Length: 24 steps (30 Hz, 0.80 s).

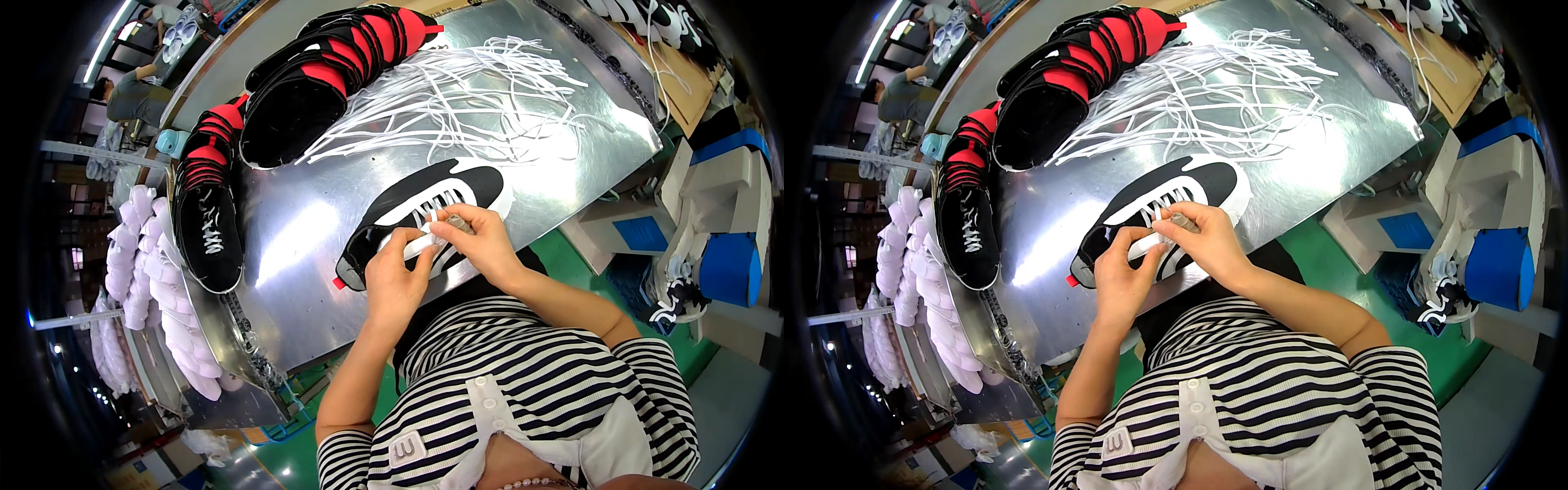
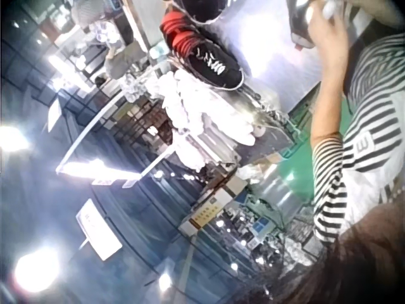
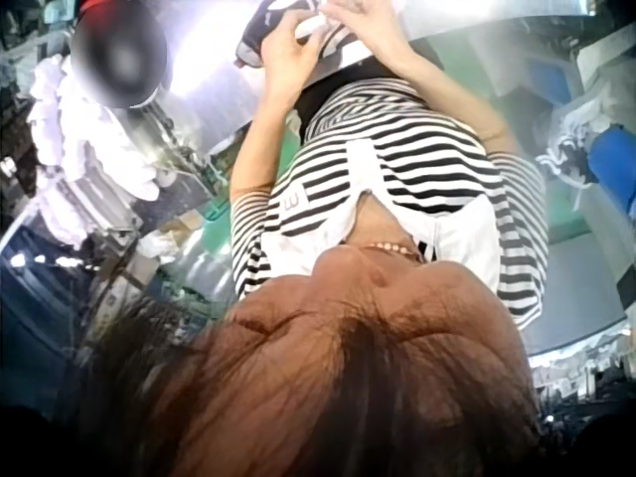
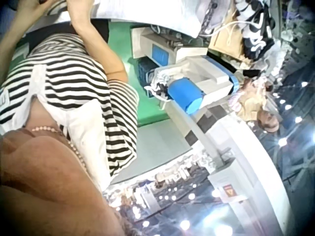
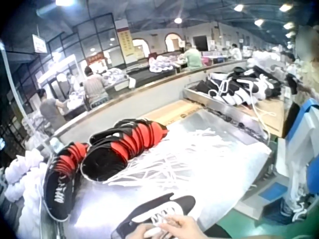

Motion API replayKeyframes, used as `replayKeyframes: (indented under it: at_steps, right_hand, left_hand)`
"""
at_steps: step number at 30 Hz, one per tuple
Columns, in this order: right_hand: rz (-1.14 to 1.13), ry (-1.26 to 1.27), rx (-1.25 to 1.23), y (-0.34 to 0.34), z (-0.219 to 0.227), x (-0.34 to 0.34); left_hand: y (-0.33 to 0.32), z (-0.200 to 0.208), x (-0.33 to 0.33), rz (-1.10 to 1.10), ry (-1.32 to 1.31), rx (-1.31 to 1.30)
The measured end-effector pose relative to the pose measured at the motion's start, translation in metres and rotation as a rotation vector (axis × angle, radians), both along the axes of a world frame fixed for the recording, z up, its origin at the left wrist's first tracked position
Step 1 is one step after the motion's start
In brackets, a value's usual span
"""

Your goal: The person laces several black and white shoes by threading white laces through the eyelets and smoothing them out by hand on a metal table.

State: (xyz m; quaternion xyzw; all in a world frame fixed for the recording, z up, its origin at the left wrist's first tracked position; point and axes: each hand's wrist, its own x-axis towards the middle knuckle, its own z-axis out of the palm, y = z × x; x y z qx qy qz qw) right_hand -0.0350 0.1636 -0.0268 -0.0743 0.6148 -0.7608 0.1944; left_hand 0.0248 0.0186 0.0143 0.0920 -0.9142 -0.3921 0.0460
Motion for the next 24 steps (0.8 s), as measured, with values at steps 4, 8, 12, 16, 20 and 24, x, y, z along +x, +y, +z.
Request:
replayKeyframes:
  at_steps: [4, 8, 12, 16, 20, 24]
  right_hand:
    - [0.109, 0.166, 0.215, 0.025, 0.017, 0.011]
    - [0.209, 0.261, 0.380, 0.040, 0.015, 0.015]
    - [0.260, 0.219, 0.402, 0.043, 0.016, 0.009]
    - [0.264, 0.205, 0.333, 0.039, 0.015, 0.004]
    - [0.284, 0.185, 0.437, 0.021, 0.014, -0.003]
    - [0.279, 0.197, 0.528, 0.005, 0.004, -0.005]
  left_hand:
    - [0.002, 0.002, 0.000, 0.007, 0.061, -0.006]
    - [0.002, -0.004, 0.000, 0.015, 0.086, -0.038]
    - [0.001, -0.004, -0.001, -0.005, 0.075, -0.028]
    - [-0.001, -0.005, -0.001, -0.068, 0.137, -0.063]
    - [0.003, -0.008, 0.003, -0.199, 0.231, -0.171]
    - [-0.001, -0.011, -0.002, -0.198, 0.223, -0.168]
